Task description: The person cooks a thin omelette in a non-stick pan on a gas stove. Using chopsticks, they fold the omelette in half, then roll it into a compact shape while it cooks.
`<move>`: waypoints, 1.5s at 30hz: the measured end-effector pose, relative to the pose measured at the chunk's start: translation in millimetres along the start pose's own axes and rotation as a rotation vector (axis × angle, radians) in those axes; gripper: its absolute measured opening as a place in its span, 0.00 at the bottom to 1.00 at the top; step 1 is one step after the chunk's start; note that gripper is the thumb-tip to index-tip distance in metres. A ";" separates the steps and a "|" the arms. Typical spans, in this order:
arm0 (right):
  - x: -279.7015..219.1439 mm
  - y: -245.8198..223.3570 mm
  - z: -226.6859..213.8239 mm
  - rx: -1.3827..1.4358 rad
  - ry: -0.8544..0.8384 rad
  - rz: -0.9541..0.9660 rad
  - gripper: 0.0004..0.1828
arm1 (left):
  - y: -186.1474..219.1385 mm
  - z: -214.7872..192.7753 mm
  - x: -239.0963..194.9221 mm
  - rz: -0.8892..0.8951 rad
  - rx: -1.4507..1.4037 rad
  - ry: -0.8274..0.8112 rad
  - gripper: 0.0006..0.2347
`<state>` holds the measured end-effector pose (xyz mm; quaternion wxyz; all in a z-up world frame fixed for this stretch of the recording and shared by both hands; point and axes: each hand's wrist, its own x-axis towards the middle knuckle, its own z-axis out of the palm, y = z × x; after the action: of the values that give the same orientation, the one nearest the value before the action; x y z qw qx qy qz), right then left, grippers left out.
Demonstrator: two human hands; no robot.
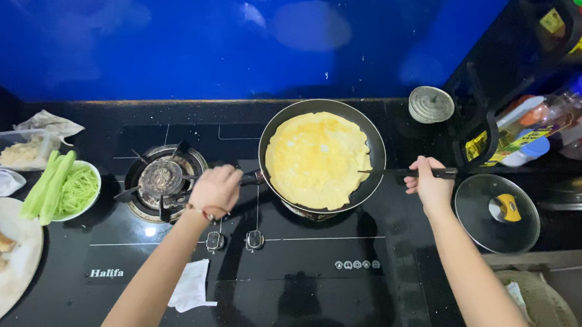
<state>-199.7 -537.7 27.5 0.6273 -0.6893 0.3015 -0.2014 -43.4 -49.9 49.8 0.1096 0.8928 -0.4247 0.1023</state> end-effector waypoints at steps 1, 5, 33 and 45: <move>1.6 -2.0 4.0 -0.015 0.016 -0.011 0.17 | -3.3 -8.4 5.6 0.023 -0.020 0.112 0.10; 8.2 -16.1 8.9 -0.032 -0.026 -0.095 0.16 | 1.4 -33.0 26.9 0.056 -0.051 0.234 0.12; 25.1 29.1 36.0 0.064 -0.017 -0.270 0.18 | 69.9 -55.2 38.4 0.077 -0.219 0.261 0.13; -62.3 -46.9 53.0 -0.489 -0.322 -0.837 0.06 | 70.8 -50.1 29.6 0.060 -0.214 0.232 0.14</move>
<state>-203.2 -455.2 73.1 0.3516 -0.8999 -0.0624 -0.2503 -84.9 -101.1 113.5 0.2493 0.8451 -0.4442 0.1622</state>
